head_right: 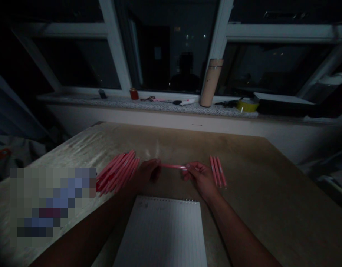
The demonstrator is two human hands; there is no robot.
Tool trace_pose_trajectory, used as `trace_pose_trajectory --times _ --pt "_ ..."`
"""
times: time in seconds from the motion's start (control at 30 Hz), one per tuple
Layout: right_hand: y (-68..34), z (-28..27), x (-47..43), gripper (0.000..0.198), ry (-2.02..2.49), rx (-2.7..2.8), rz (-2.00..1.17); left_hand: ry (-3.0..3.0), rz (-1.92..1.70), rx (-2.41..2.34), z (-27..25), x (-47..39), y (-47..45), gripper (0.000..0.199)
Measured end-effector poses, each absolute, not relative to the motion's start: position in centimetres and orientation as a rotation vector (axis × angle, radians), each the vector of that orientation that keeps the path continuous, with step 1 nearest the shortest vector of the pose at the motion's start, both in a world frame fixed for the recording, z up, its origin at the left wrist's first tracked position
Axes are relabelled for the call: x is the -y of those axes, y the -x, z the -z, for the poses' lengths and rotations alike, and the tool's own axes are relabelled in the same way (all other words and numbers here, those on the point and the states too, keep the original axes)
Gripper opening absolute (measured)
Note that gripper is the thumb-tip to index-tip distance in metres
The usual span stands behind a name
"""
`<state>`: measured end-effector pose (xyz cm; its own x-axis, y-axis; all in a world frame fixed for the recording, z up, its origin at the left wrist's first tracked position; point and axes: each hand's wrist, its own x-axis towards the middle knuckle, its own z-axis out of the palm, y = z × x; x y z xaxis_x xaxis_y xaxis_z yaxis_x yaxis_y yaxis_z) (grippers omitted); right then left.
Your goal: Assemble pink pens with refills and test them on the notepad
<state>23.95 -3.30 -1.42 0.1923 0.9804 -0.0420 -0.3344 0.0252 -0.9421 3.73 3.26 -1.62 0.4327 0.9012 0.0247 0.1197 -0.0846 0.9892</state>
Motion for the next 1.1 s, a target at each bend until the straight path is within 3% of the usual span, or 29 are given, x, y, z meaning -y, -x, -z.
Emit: trace_pose_trajectory --times 0.17,0.47,0.73,1.1 --pt "-24.0 1.5 3.3 0.026 1.070 0.822 -1.203 -1.610 -0.852 -0.933 1.4 -3.1 -3.6 0.041" --pt "-23.9 1.5 3.3 0.026 1.056 0.825 -1.221 -1.685 -0.771 -1.078 0.7 -3.0 -3.6 0.055" --pt "-23.9 1.7 3.3 0.024 1.038 0.793 -1.241 -1.679 -0.829 -0.975 0.5 -2.7 -3.6 0.036" --pt "-23.6 1.4 3.4 0.026 1.051 0.805 -1.250 -1.706 -0.782 -1.117 0.6 -2.8 -3.6 0.054"
